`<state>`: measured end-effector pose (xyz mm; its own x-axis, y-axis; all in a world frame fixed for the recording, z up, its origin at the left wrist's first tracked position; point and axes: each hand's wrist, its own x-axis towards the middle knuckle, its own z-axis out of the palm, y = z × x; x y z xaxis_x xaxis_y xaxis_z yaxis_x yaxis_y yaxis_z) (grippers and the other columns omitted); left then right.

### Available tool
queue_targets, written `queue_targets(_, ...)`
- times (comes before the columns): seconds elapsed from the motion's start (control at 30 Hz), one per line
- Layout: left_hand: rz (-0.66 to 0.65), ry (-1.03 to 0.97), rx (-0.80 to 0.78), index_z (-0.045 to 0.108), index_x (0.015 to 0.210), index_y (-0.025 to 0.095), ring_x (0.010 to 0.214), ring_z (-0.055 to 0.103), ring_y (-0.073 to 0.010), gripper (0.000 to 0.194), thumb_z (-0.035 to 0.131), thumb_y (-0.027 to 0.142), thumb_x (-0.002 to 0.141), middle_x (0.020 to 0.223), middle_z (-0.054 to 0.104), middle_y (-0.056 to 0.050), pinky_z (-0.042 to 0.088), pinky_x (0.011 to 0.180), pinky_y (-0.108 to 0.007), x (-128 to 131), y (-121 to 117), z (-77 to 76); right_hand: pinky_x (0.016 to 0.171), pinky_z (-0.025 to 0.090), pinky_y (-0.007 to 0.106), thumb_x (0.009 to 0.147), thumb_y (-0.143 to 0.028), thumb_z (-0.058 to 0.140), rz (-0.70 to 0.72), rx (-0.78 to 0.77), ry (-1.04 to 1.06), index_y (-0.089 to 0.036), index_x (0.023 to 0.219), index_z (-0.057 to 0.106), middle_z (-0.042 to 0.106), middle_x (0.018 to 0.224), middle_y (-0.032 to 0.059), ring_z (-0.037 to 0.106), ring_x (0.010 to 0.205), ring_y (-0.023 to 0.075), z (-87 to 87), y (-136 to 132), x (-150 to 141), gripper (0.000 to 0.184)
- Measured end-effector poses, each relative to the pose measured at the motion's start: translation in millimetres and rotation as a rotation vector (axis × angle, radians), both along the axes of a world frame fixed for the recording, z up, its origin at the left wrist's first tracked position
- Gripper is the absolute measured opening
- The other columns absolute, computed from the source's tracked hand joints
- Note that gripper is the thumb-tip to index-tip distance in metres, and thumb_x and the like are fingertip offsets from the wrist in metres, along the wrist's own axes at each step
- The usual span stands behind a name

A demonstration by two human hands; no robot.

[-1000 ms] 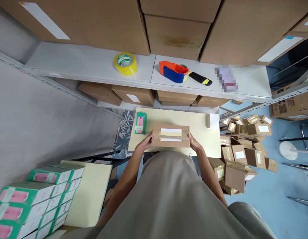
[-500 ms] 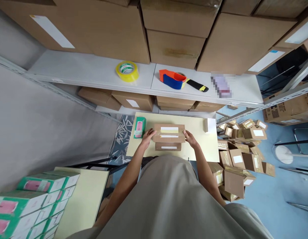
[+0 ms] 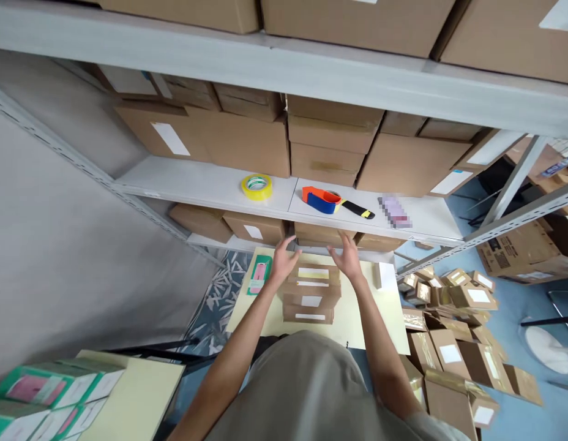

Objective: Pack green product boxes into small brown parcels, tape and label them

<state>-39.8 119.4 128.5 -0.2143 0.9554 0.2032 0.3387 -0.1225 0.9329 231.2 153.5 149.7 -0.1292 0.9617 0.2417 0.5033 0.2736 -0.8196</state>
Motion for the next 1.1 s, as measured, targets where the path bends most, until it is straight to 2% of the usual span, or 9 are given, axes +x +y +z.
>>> queue_targets(0.13,-0.015,0.167,0.259,0.077,0.135,0.023,0.140,0.067,-0.0325,0.034,0.067,0.030,0.103,0.142,0.077,-0.013,0.047,0.129,-0.051,22.6,48.6,78.3,0.136,0.034,0.062,0.109,-0.037,0.060,0.044,0.245,-0.316,-0.016,0.167,0.053,0.054,0.171,0.0231,0.047,0.160,0.0422,82.3,71.0,-57.9,0.062)
queue_targets(0.2,0.006,0.203,0.340,0.078,0.131,0.024,0.137,0.069,-0.0308,0.030,0.064,0.029,0.104,0.139,0.079,-0.012,0.049,0.127,-0.050,30.7,59.1,102.5,0.131,0.039,0.060,0.110,-0.024,0.053,-0.027,0.168,-0.597,-0.003,0.160,0.053,0.060,0.162,0.0317,0.054,0.153,0.0424,105.8,92.0,-81.8,0.055)
queue_targets(0.27,0.020,0.203,0.383,0.080,0.127,0.024,0.132,0.072,-0.0301,0.027,0.065,0.030,0.105,0.135,0.081,-0.012,0.052,0.124,-0.049,35.6,60.7,112.6,0.129,0.040,0.055,0.110,-0.017,0.050,-0.057,0.070,-0.815,0.005,0.152,0.056,0.067,0.151,0.0360,0.062,0.146,0.0408,118.0,102.5,-98.0,0.048)
queue_targets(0.4,0.035,0.138,0.341,0.081,0.119,0.025,0.126,0.076,-0.0312,0.021,0.068,0.031,0.104,0.126,0.083,-0.011,0.057,0.118,-0.051,37.9,45.4,98.8,0.126,0.041,0.046,0.110,-0.008,0.047,-0.035,0.014,-0.929,0.005,0.148,0.058,0.076,0.137,0.0355,0.072,0.136,0.0355,121.0,103.7,-103.1,0.042)
queue_targets(0.5,0.045,0.020,0.274,0.080,0.118,0.025,0.118,0.079,-0.0304,0.021,0.070,0.037,0.104,0.122,0.084,-0.011,0.059,0.114,-0.051,38.0,19.6,74.3,0.120,0.048,0.049,0.112,-0.019,0.051,-0.061,0.001,-0.735,-0.001,0.152,0.055,0.079,0.132,0.0325,0.075,0.129,0.0382,108.3,85.3,-89.9,0.044)
queue_targets(0.67,0.057,-0.161,0.181,0.077,0.119,0.023,0.105,0.080,-0.0253,0.031,0.076,0.048,0.102,0.116,0.085,-0.011,0.064,0.100,-0.042,44.7,-50.9,41.7,0.104,0.062,0.048,0.106,-0.066,0.063,0.085,-0.117,0.073,-0.020,0.132,0.062,0.083,0.121,0.0159,0.078,0.108,0.0329,59.4,-3.0,-66.8,0.053)
queue_targets(0.8,0.039,-0.127,0.122,0.076,0.109,0.023,0.098,0.077,-0.0224,0.029,0.078,0.051,0.103,0.104,0.081,-0.007,0.062,0.090,-0.036,49.8,-107.7,35.4,0.103,0.064,0.044,0.090,-0.084,0.076,0.168,-0.328,0.512,-0.025,0.119,0.064,0.083,0.116,0.0112,0.078,0.106,0.0293,28.7,-87.4,-59.1,0.067)
queue_targets(0.93,-0.064,-0.069,0.061,0.075,0.108,0.024,0.095,0.074,-0.0206,0.025,0.075,0.049,0.105,0.105,0.077,-0.006,0.060,0.084,-0.034,46.4,-140.6,34.8,0.108,0.063,0.047,0.086,-0.085,0.081,0.150,-0.433,0.555,-0.026,0.124,0.067,0.083,0.120,0.0111,0.077,0.113,0.0313,21.3,-132.0,-56.2,0.071)
queue_targets(1.1,-0.159,0.073,-0.006,0.076,0.102,0.025,0.099,0.072,-0.0230,0.018,0.075,0.042,0.105,0.102,0.075,-0.006,0.059,0.087,-0.036,39.5,-158.5,35.1,0.108,0.063,0.050,0.090,-0.087,0.077,0.199,-0.503,0.503,-0.026,0.121,0.069,0.082,0.120,0.0118,0.077,0.112,0.0327,17.6,-148.4,-51.9,0.069)
